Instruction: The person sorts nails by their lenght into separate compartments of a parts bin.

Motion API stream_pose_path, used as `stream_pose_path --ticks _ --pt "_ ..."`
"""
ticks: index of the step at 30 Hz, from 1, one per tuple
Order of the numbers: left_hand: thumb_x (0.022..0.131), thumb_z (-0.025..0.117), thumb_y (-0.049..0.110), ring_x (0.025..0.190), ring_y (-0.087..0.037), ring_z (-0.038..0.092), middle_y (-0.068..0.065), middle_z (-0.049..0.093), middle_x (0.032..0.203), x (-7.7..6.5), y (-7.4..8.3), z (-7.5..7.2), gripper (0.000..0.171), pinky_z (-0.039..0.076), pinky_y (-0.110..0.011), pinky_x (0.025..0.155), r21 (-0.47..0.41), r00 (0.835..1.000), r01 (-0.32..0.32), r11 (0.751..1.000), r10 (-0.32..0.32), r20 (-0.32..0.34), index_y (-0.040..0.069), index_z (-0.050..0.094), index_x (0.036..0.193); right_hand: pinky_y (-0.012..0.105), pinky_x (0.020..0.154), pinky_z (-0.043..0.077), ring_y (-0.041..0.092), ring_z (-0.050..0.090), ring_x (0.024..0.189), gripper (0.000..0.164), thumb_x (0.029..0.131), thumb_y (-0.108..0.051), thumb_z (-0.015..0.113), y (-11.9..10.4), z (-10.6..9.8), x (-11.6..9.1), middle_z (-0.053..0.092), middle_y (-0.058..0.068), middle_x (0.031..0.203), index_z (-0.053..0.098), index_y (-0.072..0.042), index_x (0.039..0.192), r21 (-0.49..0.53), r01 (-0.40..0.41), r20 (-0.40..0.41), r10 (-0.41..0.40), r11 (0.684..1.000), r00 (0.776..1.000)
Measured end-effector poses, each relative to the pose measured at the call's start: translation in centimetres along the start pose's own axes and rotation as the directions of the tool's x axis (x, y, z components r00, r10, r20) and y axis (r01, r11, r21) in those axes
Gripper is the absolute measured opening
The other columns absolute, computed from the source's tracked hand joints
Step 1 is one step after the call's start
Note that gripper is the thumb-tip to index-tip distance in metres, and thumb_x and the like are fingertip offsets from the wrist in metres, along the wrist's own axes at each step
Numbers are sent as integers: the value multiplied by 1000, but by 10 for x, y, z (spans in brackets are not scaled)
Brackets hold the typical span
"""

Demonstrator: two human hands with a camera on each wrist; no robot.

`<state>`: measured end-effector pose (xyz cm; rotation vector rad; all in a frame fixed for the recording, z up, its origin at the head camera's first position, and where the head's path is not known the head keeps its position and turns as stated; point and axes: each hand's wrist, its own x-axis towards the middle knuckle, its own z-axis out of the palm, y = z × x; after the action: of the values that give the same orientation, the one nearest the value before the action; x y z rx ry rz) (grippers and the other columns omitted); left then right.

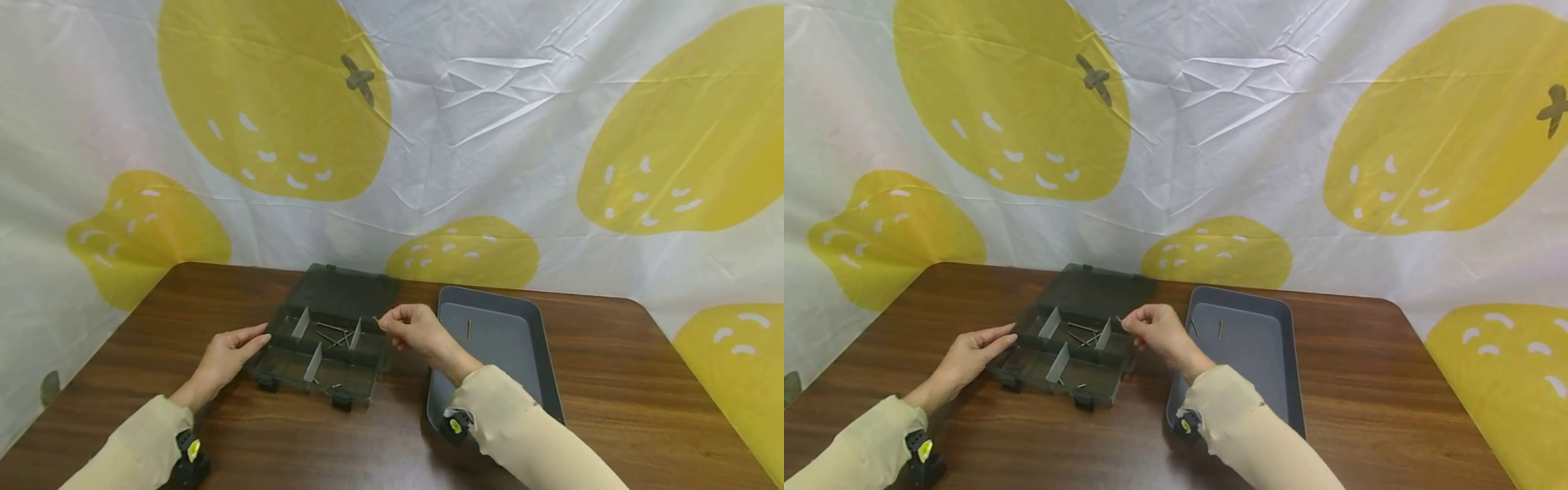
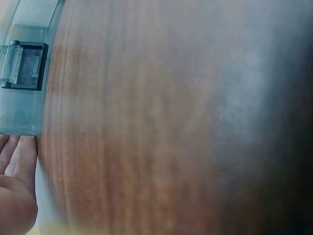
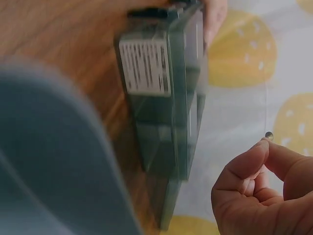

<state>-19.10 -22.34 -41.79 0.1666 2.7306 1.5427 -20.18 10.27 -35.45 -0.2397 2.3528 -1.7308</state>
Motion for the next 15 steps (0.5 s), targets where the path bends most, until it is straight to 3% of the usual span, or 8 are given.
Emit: stream_pose_path --ticks 7,15 --pt "96 55 33 125 -39 46 -22 49 135 0 1 0 52 43 -51 99 9 1000 -1 1000 1 -1 -1 51 134 17 49 44 5 49 51 17 90 -4 59 -3 25 2 54 -3 64 63 12 93 -31 14 73 -12 999 997" --pt "95 55 34 125 -39 46 -21 50 135 1 -1 1 52 43 -51 98 9 1000 -5 1000 5 -7 -1 51 133 17 49 46 4 51 52 18 90 -5 60 0 48 3 66 13 86 64 13 91 -58 23 161 -14 998 987"
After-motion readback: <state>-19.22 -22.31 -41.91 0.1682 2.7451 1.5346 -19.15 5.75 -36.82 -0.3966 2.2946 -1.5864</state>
